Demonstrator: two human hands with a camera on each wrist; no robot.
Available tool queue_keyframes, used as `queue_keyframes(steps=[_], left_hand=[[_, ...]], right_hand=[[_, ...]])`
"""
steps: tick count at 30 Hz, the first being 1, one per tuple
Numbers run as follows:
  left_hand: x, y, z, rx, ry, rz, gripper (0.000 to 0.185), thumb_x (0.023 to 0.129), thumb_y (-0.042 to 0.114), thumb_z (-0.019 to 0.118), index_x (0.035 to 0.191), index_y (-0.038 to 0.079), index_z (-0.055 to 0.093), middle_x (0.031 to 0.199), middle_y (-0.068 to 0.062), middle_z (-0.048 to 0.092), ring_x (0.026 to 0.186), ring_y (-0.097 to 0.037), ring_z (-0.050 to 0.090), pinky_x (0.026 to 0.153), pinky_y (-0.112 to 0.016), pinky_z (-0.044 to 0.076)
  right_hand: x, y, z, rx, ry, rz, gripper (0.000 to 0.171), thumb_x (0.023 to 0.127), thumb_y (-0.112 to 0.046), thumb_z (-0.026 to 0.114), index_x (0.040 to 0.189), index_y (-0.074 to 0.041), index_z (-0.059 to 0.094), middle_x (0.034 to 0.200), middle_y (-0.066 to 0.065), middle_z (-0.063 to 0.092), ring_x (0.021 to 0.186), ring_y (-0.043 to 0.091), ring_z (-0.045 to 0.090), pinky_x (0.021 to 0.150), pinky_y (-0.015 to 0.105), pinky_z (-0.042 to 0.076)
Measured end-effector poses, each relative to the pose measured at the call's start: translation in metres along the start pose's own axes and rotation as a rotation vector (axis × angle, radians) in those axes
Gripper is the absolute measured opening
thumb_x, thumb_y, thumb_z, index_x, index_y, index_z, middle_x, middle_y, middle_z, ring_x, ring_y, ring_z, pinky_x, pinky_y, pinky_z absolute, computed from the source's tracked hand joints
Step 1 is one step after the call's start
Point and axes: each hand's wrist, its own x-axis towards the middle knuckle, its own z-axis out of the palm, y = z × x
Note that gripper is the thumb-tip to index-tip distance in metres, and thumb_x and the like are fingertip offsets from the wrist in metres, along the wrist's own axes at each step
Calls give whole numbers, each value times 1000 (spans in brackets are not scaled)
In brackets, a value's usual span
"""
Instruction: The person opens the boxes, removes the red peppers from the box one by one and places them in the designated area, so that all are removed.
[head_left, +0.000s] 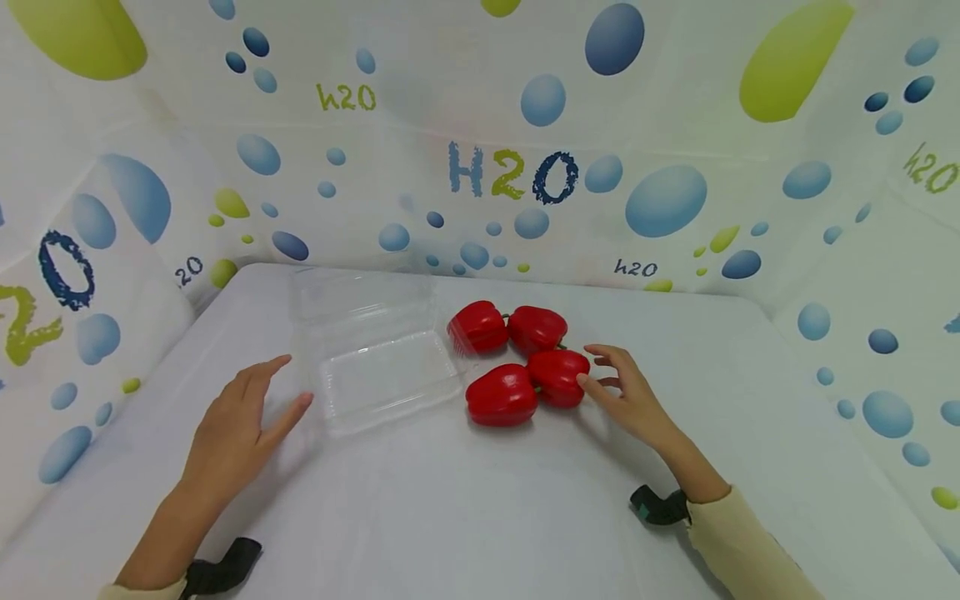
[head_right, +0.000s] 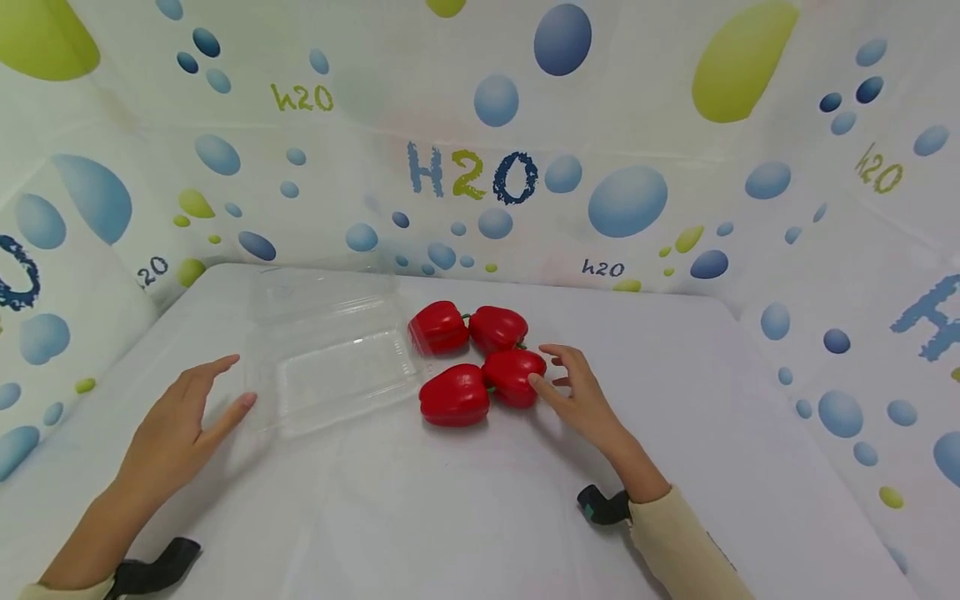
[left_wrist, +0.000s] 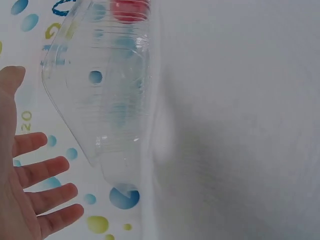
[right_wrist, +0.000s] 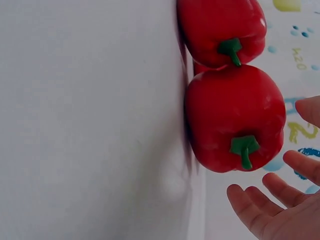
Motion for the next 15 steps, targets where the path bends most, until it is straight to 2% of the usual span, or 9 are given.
queue_keyframes(steps=[5,15], left_hand=[[9,9,-4,33,7,56,64,87,42,61,137,8,39,128,-23,47,115,-41,44,89,-59,36],[22,30,-2,53,10,159,62,85,40,64,134,8,43,131,-18,50,111,-38,52,87,-56,43]], right_hand=[[7,14,-5,-20,5,-13,48,92,-19,58,135,-8,38,136,14,39,122,34,39,92,48,47],[15,10,-18,-111,-38,-46,52,92,-26,58,137,-9,37,142,15,33,130,34,32,99,58,37]])
